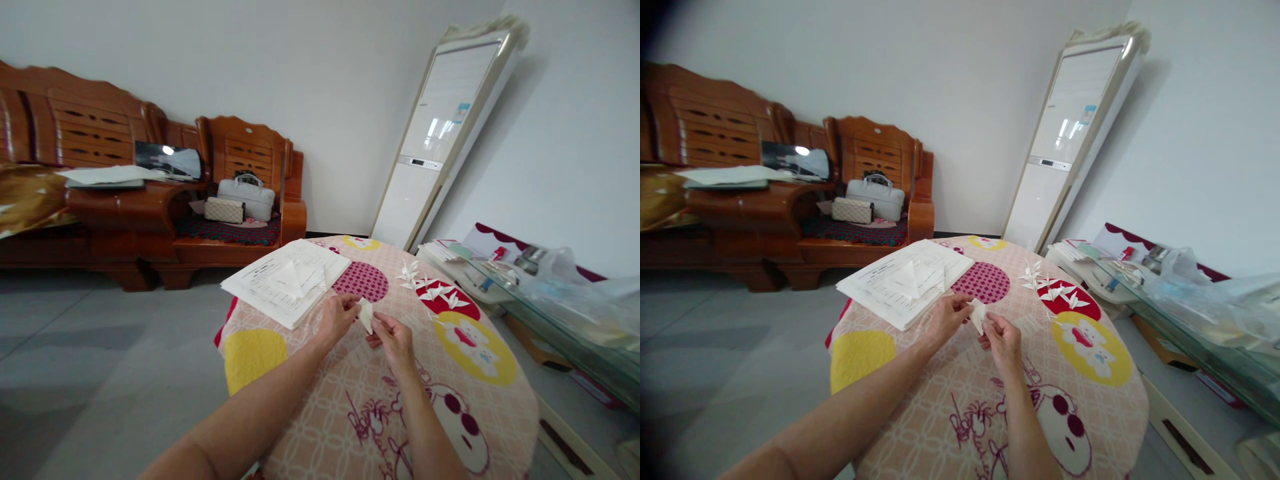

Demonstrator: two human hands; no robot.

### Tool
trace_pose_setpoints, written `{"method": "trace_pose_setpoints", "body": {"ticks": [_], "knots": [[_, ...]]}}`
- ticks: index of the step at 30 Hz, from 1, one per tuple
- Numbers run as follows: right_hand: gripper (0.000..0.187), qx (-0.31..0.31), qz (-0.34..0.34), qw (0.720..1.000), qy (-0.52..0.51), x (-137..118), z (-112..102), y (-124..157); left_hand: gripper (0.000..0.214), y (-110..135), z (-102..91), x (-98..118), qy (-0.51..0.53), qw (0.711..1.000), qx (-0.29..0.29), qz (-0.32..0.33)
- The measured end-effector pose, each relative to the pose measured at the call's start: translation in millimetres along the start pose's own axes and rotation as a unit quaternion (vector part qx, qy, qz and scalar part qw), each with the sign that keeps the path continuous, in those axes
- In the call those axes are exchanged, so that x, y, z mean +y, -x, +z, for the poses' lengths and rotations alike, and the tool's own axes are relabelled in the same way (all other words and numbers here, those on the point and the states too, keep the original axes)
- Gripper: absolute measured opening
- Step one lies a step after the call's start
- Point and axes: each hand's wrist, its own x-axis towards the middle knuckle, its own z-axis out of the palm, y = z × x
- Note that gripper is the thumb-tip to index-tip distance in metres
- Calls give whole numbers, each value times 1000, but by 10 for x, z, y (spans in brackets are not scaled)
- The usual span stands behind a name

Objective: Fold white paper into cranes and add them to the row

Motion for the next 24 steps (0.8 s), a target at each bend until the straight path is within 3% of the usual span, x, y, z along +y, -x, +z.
{"method": "trace_pose_setpoints", "body": {"ticks": [7,15,24], "knots": [[60,5,-30,999,37,27,6,-18,27,12,5,-25,-34,999,7,34],[60,-2,-31,998,59,8,21,5,26,-12,38,-95,-49,999,-6,20],[56,-12,-23,999,36,41,-1,-8,23,29,13,0,-49,999,-13,19]]}}
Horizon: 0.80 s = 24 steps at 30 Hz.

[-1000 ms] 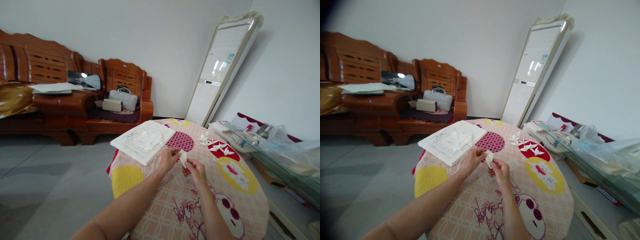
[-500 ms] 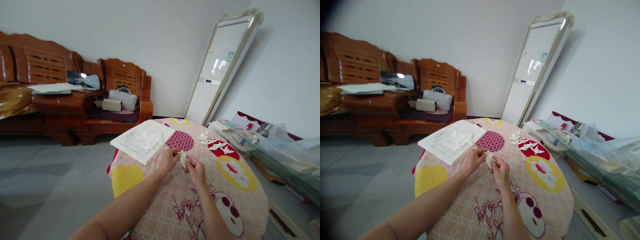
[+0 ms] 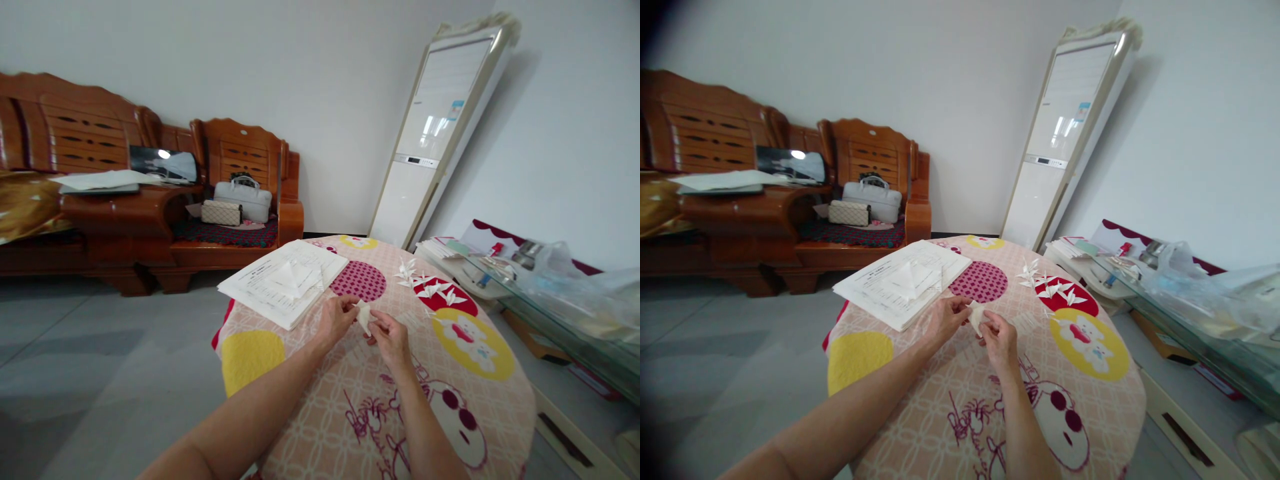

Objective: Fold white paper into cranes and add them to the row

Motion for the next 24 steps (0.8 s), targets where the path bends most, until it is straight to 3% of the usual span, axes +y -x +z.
{"method": "trace_pose_setpoints", "body": {"ticks": [8,15,24], "knots": [[56,8,-43,998,41,63,12,-9,24,-12,22,-76,17,1000,-1,4],[57,14,-23,999,17,53,9,-5,22,-26,42,-119,46,999,-4,24],[60,10,-27,999,39,39,0,1,20,9,13,8,33,999,7,10]]}}
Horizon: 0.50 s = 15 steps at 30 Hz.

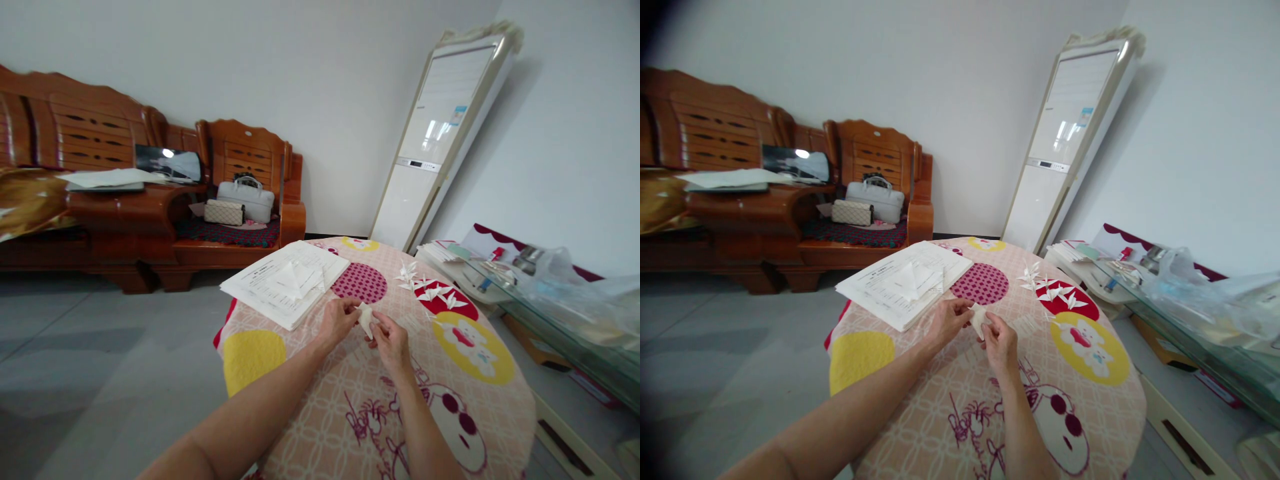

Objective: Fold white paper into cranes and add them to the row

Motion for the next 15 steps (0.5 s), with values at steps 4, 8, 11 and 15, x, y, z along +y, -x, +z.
{"method": "trace_pose_setpoints", "body": {"ticks": [4,8,11,15], "knots": [[55,14,-8,999,29,-4,2,4,18,14,0,49,12,1000,-6,-6],[50,22,4,999,25,-53,-2,4,19,-2,27,-5,62,997,-33,-21],[47,12,37,999,-25,-80,-4,-1,17,-21,45,-60,99,993,-61,-36],[38,11,91,992,-91,-59,5,-5,15,-39,36,-96,96,992,-76,-38]]}}
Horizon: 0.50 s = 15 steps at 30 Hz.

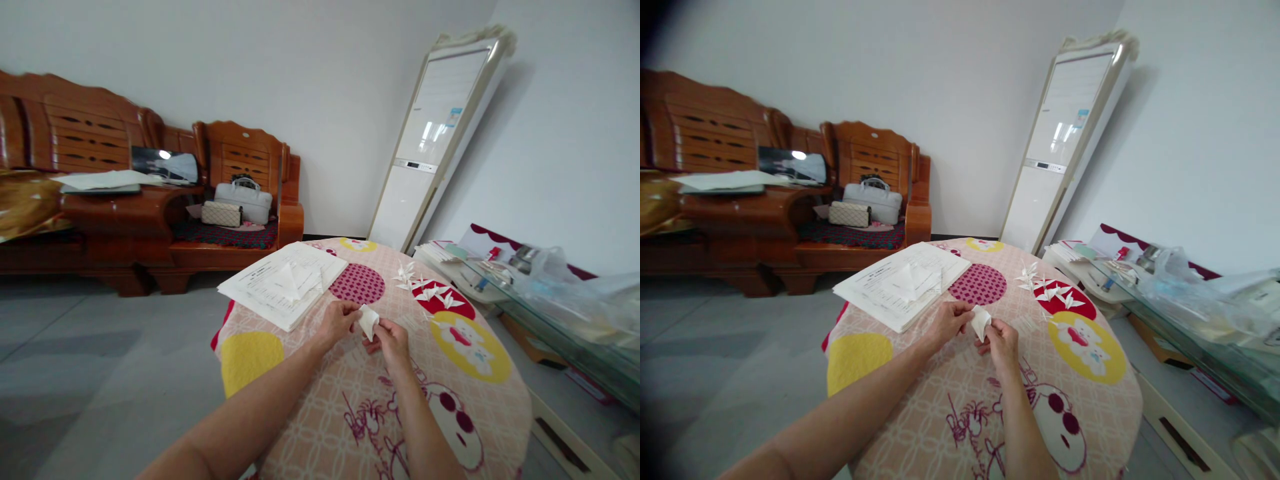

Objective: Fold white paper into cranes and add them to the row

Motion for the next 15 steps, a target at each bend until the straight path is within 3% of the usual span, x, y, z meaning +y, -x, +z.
{"method": "trace_pose_setpoints", "body": {"ticks": [6,10,15], "knots": [[31,3,8,1000,17,70,-8,-21,15,8,-20,6,30,998,-36,-48],[28,-2,-32,995,90,64,-28,-18,20,32,4,12,30,994,-16,-99],[22,-16,-73,986,147,-2,-29,20,23,45,11,5,-2,995,11,-101]]}}
